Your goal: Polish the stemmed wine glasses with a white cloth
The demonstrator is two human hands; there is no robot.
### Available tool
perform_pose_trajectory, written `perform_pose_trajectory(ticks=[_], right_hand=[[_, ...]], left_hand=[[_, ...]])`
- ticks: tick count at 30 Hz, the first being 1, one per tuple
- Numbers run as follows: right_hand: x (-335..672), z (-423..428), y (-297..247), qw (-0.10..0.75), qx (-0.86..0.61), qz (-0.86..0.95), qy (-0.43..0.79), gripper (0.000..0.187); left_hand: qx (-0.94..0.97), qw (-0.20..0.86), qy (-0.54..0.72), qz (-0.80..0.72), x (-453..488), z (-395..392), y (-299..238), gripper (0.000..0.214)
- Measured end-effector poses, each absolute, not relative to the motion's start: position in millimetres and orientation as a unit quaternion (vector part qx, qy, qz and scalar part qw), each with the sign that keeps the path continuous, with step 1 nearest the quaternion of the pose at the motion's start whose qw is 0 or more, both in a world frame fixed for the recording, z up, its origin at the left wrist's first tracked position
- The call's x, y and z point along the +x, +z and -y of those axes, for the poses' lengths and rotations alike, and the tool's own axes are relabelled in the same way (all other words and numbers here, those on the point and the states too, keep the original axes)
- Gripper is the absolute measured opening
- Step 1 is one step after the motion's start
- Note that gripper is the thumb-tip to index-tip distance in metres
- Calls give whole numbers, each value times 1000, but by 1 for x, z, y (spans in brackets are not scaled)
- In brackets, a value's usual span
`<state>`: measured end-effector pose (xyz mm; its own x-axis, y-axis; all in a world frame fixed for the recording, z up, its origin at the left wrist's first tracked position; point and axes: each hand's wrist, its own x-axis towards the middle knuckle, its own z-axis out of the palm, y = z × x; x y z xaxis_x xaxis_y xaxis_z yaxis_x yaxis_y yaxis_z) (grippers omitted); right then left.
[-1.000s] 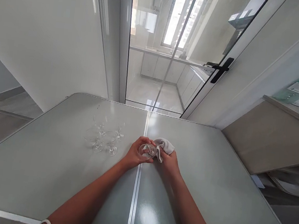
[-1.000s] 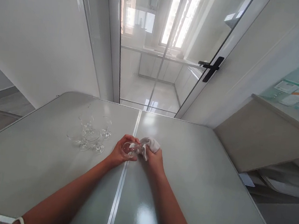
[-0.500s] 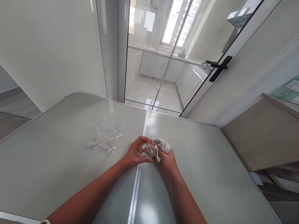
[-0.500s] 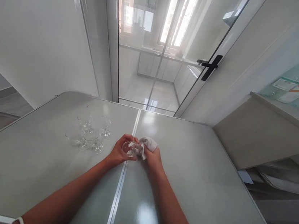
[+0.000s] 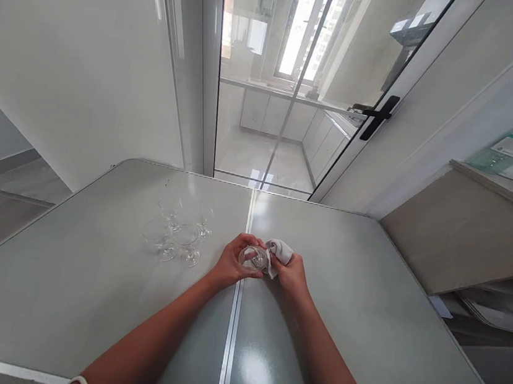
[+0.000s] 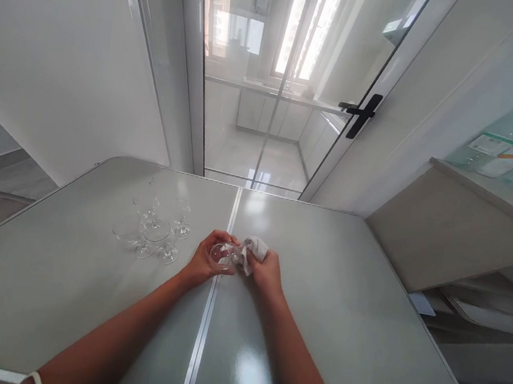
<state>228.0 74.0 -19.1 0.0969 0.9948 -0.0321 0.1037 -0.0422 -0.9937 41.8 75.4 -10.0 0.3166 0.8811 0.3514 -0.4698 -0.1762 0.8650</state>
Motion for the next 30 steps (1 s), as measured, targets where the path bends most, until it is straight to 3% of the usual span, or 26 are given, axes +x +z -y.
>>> perform_pose_trajectory(ticks=[6,11,15,20,23,26,30], right_hand=[[230,-73,-15,524,-593,473,388,37],[228,-75,-17,496,-528,511,462,36],[232,-77,-23,473,-601,506,398,37],[234,-74,-14,578,-609,407,359,36],[233,-67,3,630,-561,411,344,24],[231,-58,16,602,-501,515,350,10],[225,-53,14,480,-479,647,349,10]], left_hand=[[522,620,554,-189,41,-77,-15,61],[514,624,560,-179,41,-76,-15,62],[515,621,564,-178,42,-78,-13,63],[494,608,585,-209,41,-78,-10,64],[486,599,589,-241,42,-78,-9,64],[492,594,585,-253,43,-80,-11,67],[517,569,591,-244,44,-83,-17,76]])
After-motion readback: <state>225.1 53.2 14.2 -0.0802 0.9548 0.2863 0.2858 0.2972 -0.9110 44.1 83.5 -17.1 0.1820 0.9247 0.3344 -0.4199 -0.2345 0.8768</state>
